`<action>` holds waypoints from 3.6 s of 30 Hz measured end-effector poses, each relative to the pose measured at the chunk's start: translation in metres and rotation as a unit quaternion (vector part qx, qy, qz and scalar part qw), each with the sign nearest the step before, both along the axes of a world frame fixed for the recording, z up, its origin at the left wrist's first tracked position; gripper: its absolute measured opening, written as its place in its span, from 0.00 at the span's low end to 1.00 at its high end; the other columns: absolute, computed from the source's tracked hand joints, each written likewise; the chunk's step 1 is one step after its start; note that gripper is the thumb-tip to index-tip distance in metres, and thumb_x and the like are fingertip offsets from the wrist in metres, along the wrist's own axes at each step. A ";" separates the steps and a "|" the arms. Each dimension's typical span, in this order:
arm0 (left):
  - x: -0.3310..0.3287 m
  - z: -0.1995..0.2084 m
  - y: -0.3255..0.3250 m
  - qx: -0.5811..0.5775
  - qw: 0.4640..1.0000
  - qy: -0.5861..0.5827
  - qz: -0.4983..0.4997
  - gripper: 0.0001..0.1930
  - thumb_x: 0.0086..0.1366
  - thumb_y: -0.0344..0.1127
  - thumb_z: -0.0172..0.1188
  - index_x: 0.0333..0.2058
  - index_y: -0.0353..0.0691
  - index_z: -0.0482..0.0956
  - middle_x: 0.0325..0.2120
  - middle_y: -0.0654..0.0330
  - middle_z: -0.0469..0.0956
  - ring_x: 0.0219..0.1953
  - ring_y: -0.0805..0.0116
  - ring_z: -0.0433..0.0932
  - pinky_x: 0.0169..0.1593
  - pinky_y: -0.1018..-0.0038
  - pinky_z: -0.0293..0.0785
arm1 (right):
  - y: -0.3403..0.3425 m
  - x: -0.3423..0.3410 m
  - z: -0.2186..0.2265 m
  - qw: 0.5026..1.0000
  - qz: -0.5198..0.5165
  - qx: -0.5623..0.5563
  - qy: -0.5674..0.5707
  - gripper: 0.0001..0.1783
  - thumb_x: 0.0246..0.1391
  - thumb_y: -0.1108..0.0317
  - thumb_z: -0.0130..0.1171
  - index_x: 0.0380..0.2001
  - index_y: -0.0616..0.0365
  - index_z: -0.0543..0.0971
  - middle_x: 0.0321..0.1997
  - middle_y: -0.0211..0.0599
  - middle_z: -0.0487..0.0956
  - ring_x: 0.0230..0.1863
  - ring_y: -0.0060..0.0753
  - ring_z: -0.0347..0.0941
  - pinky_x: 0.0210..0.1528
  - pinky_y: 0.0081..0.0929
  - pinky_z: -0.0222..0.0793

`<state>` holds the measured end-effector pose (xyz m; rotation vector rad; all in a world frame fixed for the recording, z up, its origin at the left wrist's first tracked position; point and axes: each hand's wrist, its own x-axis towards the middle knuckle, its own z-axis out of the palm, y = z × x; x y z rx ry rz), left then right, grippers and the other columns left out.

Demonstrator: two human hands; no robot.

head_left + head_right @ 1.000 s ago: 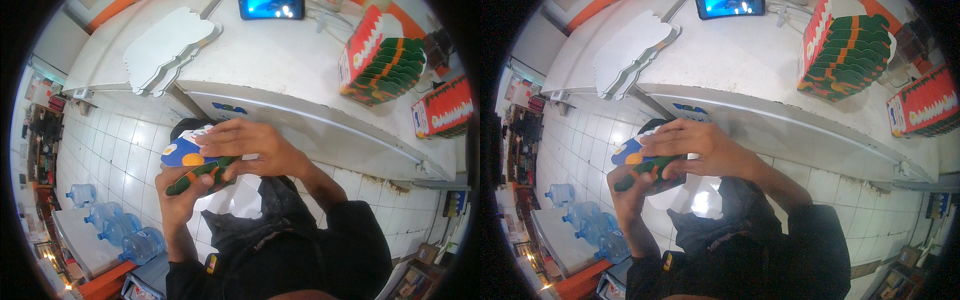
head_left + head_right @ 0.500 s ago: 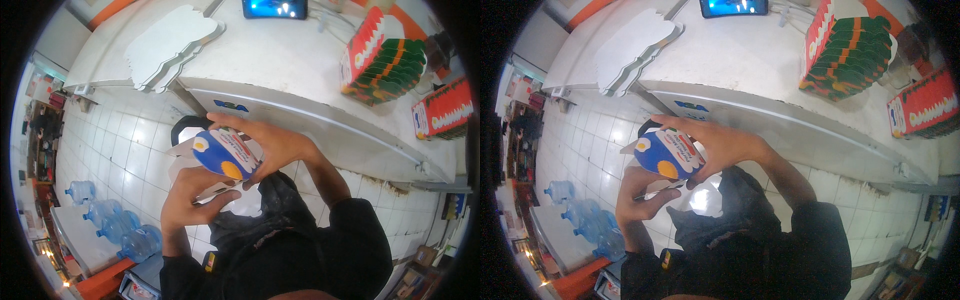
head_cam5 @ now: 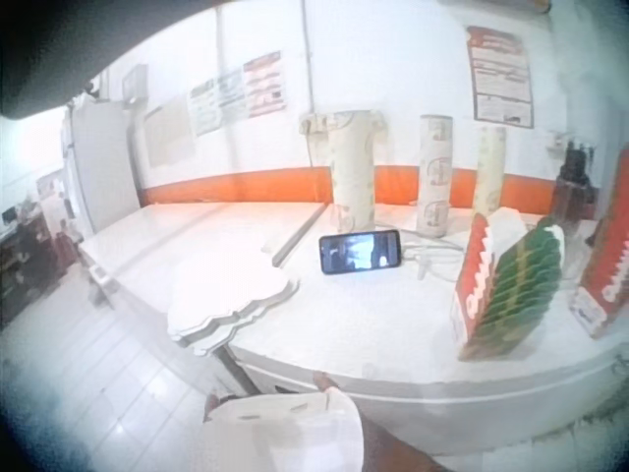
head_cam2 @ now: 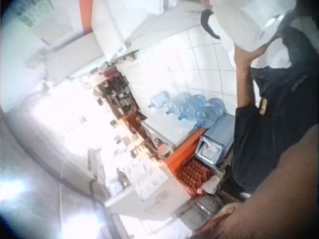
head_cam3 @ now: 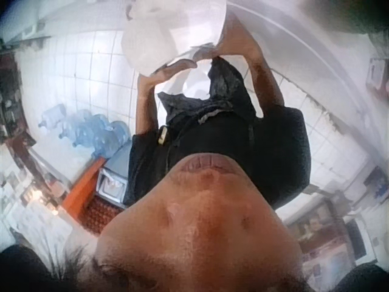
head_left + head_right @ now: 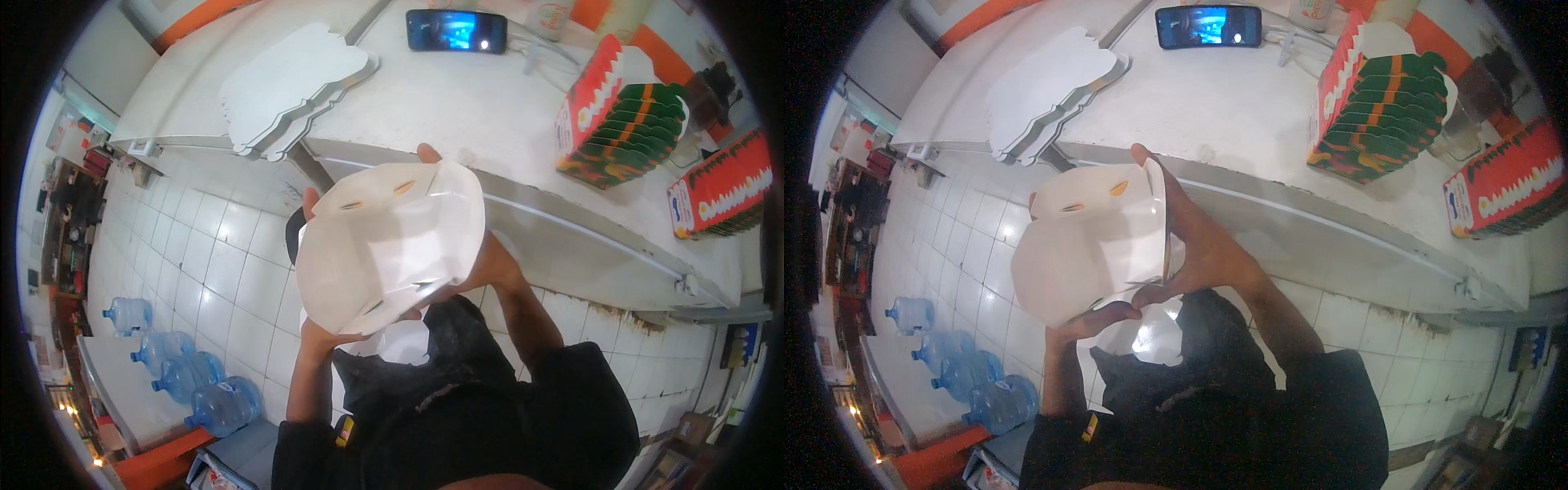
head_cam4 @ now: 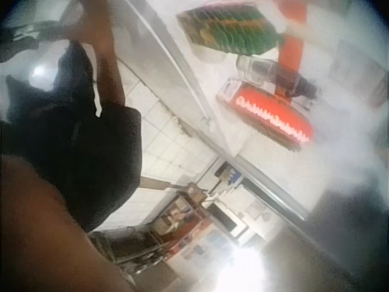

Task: The person repeatedly folds flat, colorful cardboard pieces into small, house-shaped boxes. They manipulate the flaps and edges by hand to form the structure, then place the finished boxes onto a stack on the counter. The process is repeated multiple times throughout the clip.

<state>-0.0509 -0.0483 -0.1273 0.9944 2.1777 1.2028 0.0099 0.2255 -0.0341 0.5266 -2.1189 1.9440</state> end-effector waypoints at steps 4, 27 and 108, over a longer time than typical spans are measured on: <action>-0.005 0.003 0.004 0.012 0.994 0.106 -0.033 0.34 0.40 0.38 0.75 0.49 0.39 0.76 0.47 0.56 0.78 0.48 0.61 0.77 0.50 0.69 0.72 | 0.003 0.005 -0.006 0.999 -0.014 0.044 -0.020 0.83 0.16 0.57 0.84 0.70 0.57 0.34 0.75 0.48 0.37 0.75 0.43 0.36 0.72 0.40 0.41; -0.026 0.141 0.222 0.284 0.939 0.163 -0.100 0.71 0.32 0.47 0.81 0.67 0.36 0.37 0.68 0.43 0.41 0.68 0.43 0.48 0.67 0.57 0.52 | 0.186 0.133 0.213 0.446 -0.617 0.587 0.275 0.13 0.56 0.64 0.60 0.43 0.54 0.81 0.39 0.31 0.82 0.40 0.24 0.77 0.44 0.24 0.72; -0.013 0.117 0.351 0.296 0.935 0.092 -0.173 0.68 0.28 0.55 0.77 0.66 0.38 0.47 0.55 0.48 0.64 0.60 0.49 0.63 0.60 0.55 0.57 | 0.240 0.047 0.236 0.752 -0.157 0.564 -0.304 0.15 0.51 0.61 0.64 0.37 0.59 0.79 0.37 0.30 0.77 0.38 0.24 0.72 0.42 0.22 0.67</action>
